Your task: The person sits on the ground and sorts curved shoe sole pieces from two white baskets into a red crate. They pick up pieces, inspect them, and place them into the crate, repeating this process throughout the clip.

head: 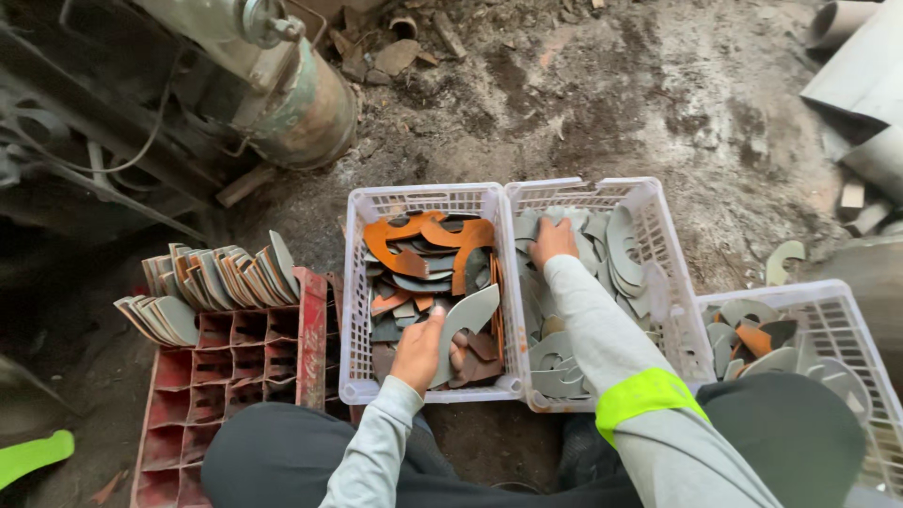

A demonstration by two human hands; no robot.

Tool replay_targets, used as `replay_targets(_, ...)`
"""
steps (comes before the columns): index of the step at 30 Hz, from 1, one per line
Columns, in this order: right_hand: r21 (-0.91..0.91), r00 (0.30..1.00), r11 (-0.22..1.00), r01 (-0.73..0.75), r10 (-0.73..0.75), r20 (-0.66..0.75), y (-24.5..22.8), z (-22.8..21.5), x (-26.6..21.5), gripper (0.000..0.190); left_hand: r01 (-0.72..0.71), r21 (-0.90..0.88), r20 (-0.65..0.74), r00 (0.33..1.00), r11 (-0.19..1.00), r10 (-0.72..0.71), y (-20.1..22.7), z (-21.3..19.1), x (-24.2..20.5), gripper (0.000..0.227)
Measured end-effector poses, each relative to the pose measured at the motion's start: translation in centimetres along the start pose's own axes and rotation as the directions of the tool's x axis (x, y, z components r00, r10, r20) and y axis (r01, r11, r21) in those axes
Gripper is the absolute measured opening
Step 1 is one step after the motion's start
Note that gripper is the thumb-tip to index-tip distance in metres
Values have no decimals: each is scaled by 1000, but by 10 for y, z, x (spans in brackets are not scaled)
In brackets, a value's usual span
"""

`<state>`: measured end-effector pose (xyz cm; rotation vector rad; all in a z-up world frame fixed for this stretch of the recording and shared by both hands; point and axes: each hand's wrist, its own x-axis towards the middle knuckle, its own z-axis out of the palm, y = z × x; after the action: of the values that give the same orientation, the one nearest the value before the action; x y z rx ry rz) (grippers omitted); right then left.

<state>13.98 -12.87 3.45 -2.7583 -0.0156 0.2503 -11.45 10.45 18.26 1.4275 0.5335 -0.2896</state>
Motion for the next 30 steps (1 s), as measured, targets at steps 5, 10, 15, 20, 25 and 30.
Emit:
replay_targets(5, -84, 995, 995, 58, -64, -70, -5, -13, -14, 40, 36, -93, 23, 999, 995, -34, 7, 1, 5, 57)
replay_targets(10, -32, 998, 999, 23, -25, -58, -1, -67, -35, 34, 49, -135, 46, 998, 990, -43, 4, 3, 10, 52)
replay_targets(15, 783, 1000, 622, -27, 26, 13, 19, -89, -75, 27, -121, -12, -31, 992, 993, 120, 5, 14, 2, 42)
replay_targets(20, 817, 982, 555, 156, 1, -188, -13, -133, -135, 24, -262, 162, -111, 953, 951, 281, 2, 24, -8, 33)
replay_targets(25, 721, 953, 626, 299, -160, -256, -56, -168, -213, 64, -308, -95, 72, 946, 947, 315, -12, 44, -12, 33)
replay_targets(30, 792, 968, 585, 175, -247, -31, -64, -128, -268, 31, -356, 0, 116, 928, 934, 354, -21, 74, -36, 32)
